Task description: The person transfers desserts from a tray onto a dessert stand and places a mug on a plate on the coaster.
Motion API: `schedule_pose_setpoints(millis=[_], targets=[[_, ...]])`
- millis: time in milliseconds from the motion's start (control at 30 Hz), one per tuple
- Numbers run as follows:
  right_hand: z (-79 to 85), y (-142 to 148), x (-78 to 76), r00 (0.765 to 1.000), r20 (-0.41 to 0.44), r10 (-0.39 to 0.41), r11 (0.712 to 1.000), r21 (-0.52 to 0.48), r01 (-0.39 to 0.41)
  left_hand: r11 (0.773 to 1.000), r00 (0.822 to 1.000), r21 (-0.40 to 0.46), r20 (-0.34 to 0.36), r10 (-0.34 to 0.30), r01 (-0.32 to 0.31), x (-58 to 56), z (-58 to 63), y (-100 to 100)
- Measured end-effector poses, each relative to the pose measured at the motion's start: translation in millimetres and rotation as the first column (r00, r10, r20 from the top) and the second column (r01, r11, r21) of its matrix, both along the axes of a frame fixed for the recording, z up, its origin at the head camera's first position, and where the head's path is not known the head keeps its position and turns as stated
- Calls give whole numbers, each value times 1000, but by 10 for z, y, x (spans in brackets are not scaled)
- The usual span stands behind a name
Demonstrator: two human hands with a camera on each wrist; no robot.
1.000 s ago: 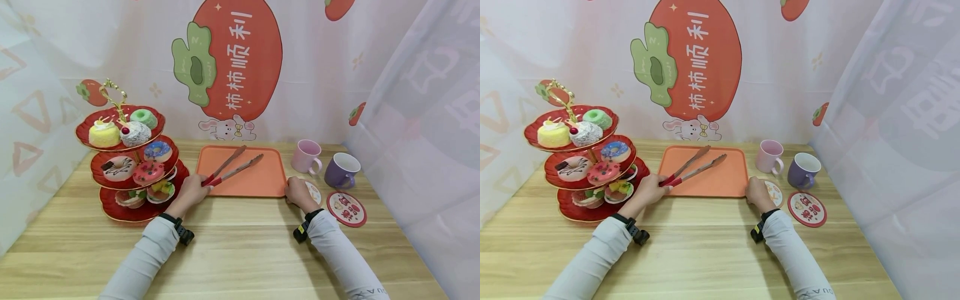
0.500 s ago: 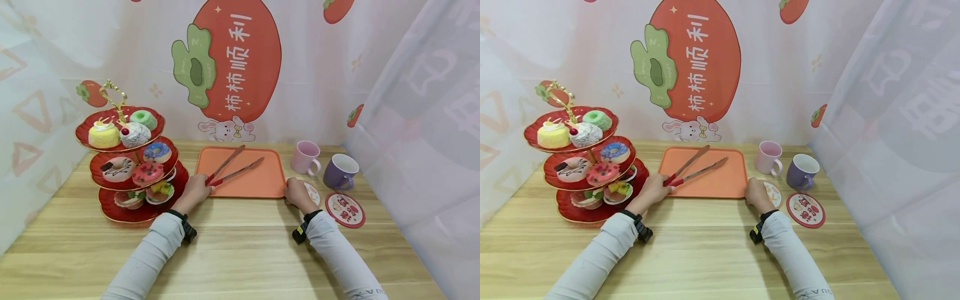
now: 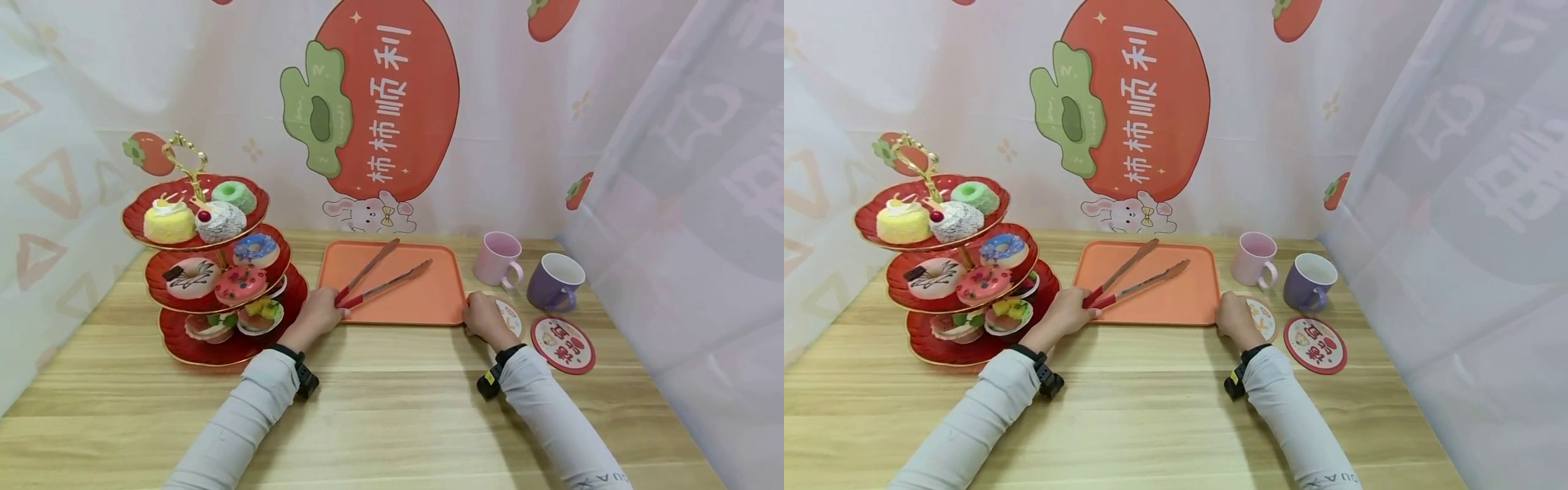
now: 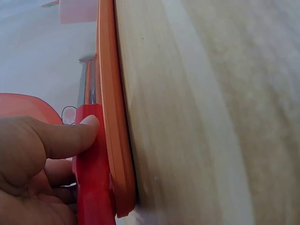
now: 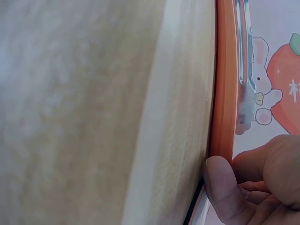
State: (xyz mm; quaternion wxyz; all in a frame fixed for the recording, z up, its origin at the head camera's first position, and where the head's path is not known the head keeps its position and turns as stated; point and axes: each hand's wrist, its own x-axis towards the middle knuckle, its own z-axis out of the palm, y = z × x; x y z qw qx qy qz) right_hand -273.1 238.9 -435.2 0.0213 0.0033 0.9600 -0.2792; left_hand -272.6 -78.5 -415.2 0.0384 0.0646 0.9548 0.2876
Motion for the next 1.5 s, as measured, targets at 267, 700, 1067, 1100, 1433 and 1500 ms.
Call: schedule_pose_setpoints(millis=[267, 700, 1067, 1100, 1433, 1500], targets=[[16, 28, 18, 998, 41, 38, 996, -80, -35, 998, 998, 48, -49, -25, 28, 48, 6, -62], [179, 90, 130, 983, 65, 170, 975, -155, -158, 994, 988, -38, -112, -105, 101, 223, 193, -50], [249, 134, 268, 962, -43, 270, 958, 114, -263, 972, 950, -124, -219, -225, 201, 454, 308, -72], [257, 130, 287, 961, -41, 274, 955, 130, -267, 968, 945, -139, -225, -238, 210, 479, 317, -83], [285, 114, 483, 924, -36, 381, 909, 195, -367, 907, 895, -259, -218, -390, 332, 728, 399, -270], [298, 106, 519, 911, -26, 411, 894, 206, -397, 890, 881, -266, -202, -428, 371, 781, 408, -311]])
